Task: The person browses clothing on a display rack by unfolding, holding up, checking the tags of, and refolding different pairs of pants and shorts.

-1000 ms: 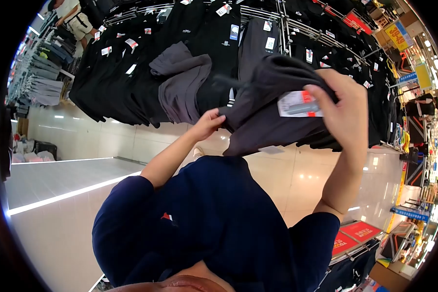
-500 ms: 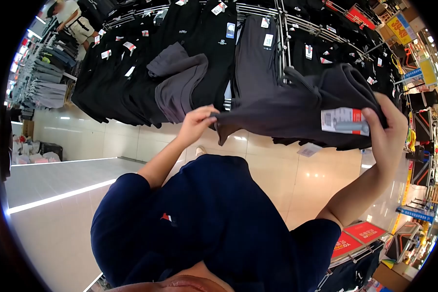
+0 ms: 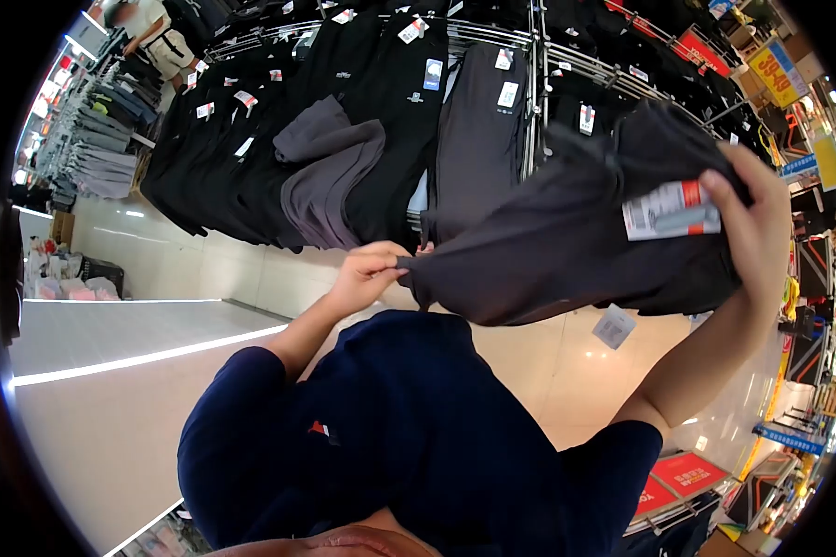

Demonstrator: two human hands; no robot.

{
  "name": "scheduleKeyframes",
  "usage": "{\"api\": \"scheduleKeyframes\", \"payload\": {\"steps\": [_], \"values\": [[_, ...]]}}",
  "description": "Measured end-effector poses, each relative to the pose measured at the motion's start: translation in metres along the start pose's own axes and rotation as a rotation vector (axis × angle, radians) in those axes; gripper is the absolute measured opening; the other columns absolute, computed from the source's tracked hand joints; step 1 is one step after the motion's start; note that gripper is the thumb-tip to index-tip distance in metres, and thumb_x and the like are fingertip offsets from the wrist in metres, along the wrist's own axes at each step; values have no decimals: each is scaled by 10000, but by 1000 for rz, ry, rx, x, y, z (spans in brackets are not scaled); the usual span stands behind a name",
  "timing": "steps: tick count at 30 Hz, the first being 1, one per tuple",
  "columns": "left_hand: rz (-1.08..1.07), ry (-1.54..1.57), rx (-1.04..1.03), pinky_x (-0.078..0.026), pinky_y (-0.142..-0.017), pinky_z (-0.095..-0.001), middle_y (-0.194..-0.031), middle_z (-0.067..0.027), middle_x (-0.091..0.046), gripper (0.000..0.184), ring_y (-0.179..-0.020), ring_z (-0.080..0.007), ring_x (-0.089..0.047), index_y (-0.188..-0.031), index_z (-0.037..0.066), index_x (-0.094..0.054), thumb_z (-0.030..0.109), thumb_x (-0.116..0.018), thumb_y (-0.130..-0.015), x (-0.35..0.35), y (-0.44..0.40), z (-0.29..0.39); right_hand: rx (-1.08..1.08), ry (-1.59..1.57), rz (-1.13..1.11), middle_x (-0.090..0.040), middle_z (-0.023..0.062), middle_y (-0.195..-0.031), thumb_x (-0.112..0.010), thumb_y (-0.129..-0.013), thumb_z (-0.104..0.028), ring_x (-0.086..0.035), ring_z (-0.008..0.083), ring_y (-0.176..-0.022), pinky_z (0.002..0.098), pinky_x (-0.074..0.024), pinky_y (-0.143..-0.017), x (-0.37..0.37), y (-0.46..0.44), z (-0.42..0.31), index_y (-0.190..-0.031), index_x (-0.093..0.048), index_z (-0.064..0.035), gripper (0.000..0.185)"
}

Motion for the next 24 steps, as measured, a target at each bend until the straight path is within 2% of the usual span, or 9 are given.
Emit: {"api": "scheduleKeyframes", "payload": {"steps": [4,5,6,7,11,14,16,18,24], "values": [[121,-27,73,-454,-666,-249,-885,-106,-637,73,-755,-140,-578,-933,-76,-636,-25,-634,-881,18,-52,-7,66,6,-135,-664,63,-976,-669,-915,-220,-603,134,-953,266,-444,-884,8,-96,17,-1138,-630,58,359],[137,-28,89,-446,-656,-243,-876,-100,-631,88,-745,-128,-563,-940,-79,-632,-8,-634,-890,22,-66,-12,180,-46,-14,-647,41,-932,-645,-931,-233,-587,112,-908,255,-446,-848,8,-121,21,-1115,-620,57,343],[152,-29,105,-439,-645,-236,-867,-93,-626,104,-736,-115,-549,-947,-82,-627,10,-634,-899,27,-81,-16,185,-27,-214,-622,18,-903,-623,-946,-255,-560,83,-877,246,-441,-817,-1,-152,22,-1080,-608,50,333],[156,-35,102,-439,-645,-236,-867,-93,-626,104,-736,-115,-549,-947,-82,-627,10,-634,-899,31,-97,-22,238,6,-157,-598,1,-876,-618,-949,-268,-537,67,-852,235,-435,-789,-7,-178,26,-1032,-602,44,323],[210,-74,147,-431,-637,-216,-841,-55,-646,142,-715,-72,-535,-1019,-71,-649,31,-621,-925,50,-162,-69,247,56,-276,-656,35,-930,-625,-940,-263,-589,99,-889,254,-459,-800,-71,-290,79,-1087,-623,54,349],[183,-2,240,-434,-622,-200,-822,-9,-676,193,-703,-26,-532,-1107,-52,-662,44,-597,-953,59,-204,-152,201,28,-401,-631,28,-809,-644,-926,-249,-583,86,-808,279,-465,-709,-152,-354,117,-937,-643,46,296],[204,196,371,-434,-618,-193,-848,4,-687,211,-723,-9,-534,-1132,-49,-660,56,-581,-967,63,-233,-214,265,128,-325,-637,105,-789,-656,-902,-252,-615,193,-764,343,-469,-707,-201,-384,142,-889,-642,44,296],[202,99,415,-487,-688,-231,-902,-24,-715,230,-785,-47,-606,-1156,-45,-653,57,-566,-971,73,-259,-244,231,103,-318,-673,188,-834,-695,-864,-287,-652,314,-783,399,-493,-709,-256,-417,185,-912,-685,17,308],[223,44,425,-504,-741,-253,-937,-136,-732,224,-828,-82,-651,-1131,-42,-645,75,-591,-948,82,-295,-347,14,105,-454,-696,208,-904,-712,-844,-253,-682,335,-854,383,-510,-763,-359,-475,257,-990,-697,11,301]]}}
Point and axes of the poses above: each hand's wrist, its own y-axis away from the middle knuckle, its own x-axis out of the back of the hand, z = x × y, the point moved 7 cm from there along -y, towards the middle knuckle
